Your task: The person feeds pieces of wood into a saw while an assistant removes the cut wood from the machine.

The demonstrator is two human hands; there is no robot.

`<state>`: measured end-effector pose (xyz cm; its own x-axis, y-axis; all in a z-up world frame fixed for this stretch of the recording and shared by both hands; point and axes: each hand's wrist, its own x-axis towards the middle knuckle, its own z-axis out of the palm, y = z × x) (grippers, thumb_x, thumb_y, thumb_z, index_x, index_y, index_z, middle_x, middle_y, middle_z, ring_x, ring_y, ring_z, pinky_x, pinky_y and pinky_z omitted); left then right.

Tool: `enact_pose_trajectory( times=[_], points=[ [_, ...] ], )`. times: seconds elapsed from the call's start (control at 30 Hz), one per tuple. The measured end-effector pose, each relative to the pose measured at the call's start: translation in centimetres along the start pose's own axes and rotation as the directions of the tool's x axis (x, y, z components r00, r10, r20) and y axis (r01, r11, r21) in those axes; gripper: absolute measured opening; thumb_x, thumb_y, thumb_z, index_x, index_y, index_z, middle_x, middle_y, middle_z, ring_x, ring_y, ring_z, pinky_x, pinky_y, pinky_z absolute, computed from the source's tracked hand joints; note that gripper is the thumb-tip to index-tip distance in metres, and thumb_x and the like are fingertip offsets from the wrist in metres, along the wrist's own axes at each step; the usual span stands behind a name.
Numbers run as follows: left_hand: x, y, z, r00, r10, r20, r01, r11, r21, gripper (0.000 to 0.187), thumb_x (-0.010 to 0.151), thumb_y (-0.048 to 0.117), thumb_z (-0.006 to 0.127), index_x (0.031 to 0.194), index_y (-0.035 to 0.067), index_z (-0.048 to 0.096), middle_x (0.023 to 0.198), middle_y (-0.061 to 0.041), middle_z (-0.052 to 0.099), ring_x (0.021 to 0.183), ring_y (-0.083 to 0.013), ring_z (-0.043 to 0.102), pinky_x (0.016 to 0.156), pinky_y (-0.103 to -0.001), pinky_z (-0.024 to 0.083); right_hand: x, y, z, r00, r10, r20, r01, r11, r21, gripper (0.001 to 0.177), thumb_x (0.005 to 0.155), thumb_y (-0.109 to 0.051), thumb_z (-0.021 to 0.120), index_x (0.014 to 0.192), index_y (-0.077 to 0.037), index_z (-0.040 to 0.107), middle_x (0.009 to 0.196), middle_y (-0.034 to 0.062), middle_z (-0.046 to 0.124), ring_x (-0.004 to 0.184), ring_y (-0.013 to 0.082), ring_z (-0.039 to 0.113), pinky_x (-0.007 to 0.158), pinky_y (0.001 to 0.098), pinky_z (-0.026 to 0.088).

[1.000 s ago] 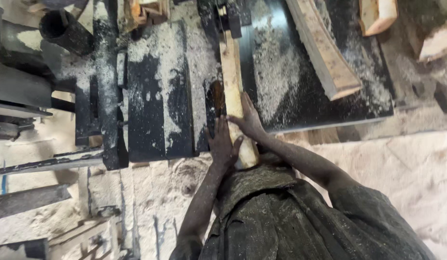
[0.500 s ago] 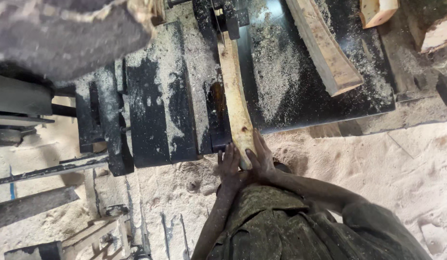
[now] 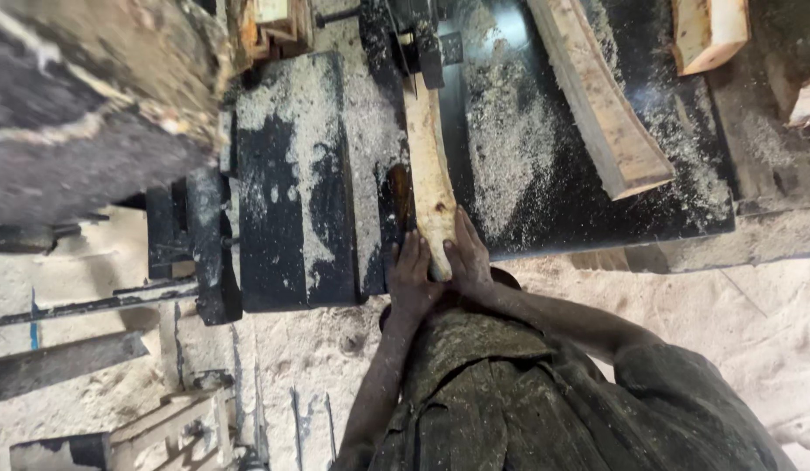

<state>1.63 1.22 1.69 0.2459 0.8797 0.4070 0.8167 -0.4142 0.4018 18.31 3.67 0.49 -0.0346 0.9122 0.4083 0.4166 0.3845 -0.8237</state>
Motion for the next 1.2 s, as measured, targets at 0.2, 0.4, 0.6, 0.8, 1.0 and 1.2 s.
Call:
enact_pose_trajectory(
  times=[0.2,0.4,0.6,0.8,1.0,1.2],
  points=[
    [2.3,-1.2,1.1,0.998,-0.003,0.066,-0.004,0.995,0.099,0.091,0.088,0.064,0.061,0.145,-0.007,0.055,0.157,-0.027,0.049,0.150,-0.0386,0.046,0.129,-0.053,0.026,1.9,1.5,0.8,0.998,-0.038,-0.050,0.038,0.999,0.010,0.057,0.115,-0.026,0.046,0.160,0.005,0.032,0.156,0.0405,0.043,0.140,0.0562,0.053,0.107,0.0543,0.057],
    [9.7,-1.9,1.3,0.966,-0.168,0.199,0.151,0.984,0.094,0.115,0.063,0.062,0.084,0.147,-0.006,0.044,0.157,-0.025,0.043,0.147,-0.0358,0.041,0.123,-0.055,0.019,9.2,7.7,3.3,0.953,0.284,0.105,-0.265,0.950,-0.164,0.070,0.103,-0.037,0.040,0.156,0.009,0.029,0.154,0.0374,0.042,0.078,0.0429,0.076,0.050,0.0398,0.060],
    [13.8,-1.1,1.1,0.904,-0.359,0.231,0.365,0.931,0.020,0.112,0.062,0.044,0.093,0.154,0.004,0.044,0.159,-0.016,0.045,0.148,-0.0320,0.043,0.126,-0.050,0.028,18.5,15.5,-5.4,0.962,-0.141,0.232,0.247,0.808,-0.534,0.075,0.086,-0.060,0.081,0.134,-0.006,0.061,0.138,0.0211,0.061,0.127,0.0379,0.061,0.110,0.0515,0.045],
    [10.5,-3.0,4.3,0.943,-0.328,0.048,0.320,0.939,0.127,0.095,0.083,0.043,0.085,0.157,0.004,0.041,0.166,-0.019,0.038,0.155,-0.0337,0.034,0.129,-0.052,0.019,17.9,14.4,-24.7,0.999,-0.015,-0.052,-0.050,0.127,-0.991,0.124,0.061,-0.092,0.077,0.145,-0.007,0.042,0.133,0.0158,0.062,0.117,0.0375,0.069,0.086,0.0525,0.062],
    [2.8,1.3,4.8,0.945,-0.271,0.184,0.244,0.957,0.156,0.098,0.088,0.059,0.079,0.157,0.009,0.032,0.168,-0.017,0.025,0.156,-0.0364,0.018,0.127,-0.053,0.007,10.0,7.9,-22.1,0.732,0.678,0.069,-0.498,0.601,-0.625,0.104,0.079,-0.048,0.090,0.151,-0.001,0.032,0.121,0.0252,0.067,0.094,0.0342,0.071,0.074,0.0449,0.064],
    [-9.7,13.3,4.2,0.924,-0.031,0.382,0.311,0.644,-0.699,0.126,0.073,0.068,0.081,0.162,0.000,0.024,0.161,-0.023,0.040,0.143,-0.0354,0.047,0.114,-0.047,0.045,-8.6,4.0,-14.9,0.950,0.194,0.246,-0.054,0.875,-0.480,0.136,0.085,-0.052,0.093,0.164,0.003,-0.003,0.134,0.0351,0.057,0.112,0.0432,0.067,0.088,0.0526,0.064]
  ],
)
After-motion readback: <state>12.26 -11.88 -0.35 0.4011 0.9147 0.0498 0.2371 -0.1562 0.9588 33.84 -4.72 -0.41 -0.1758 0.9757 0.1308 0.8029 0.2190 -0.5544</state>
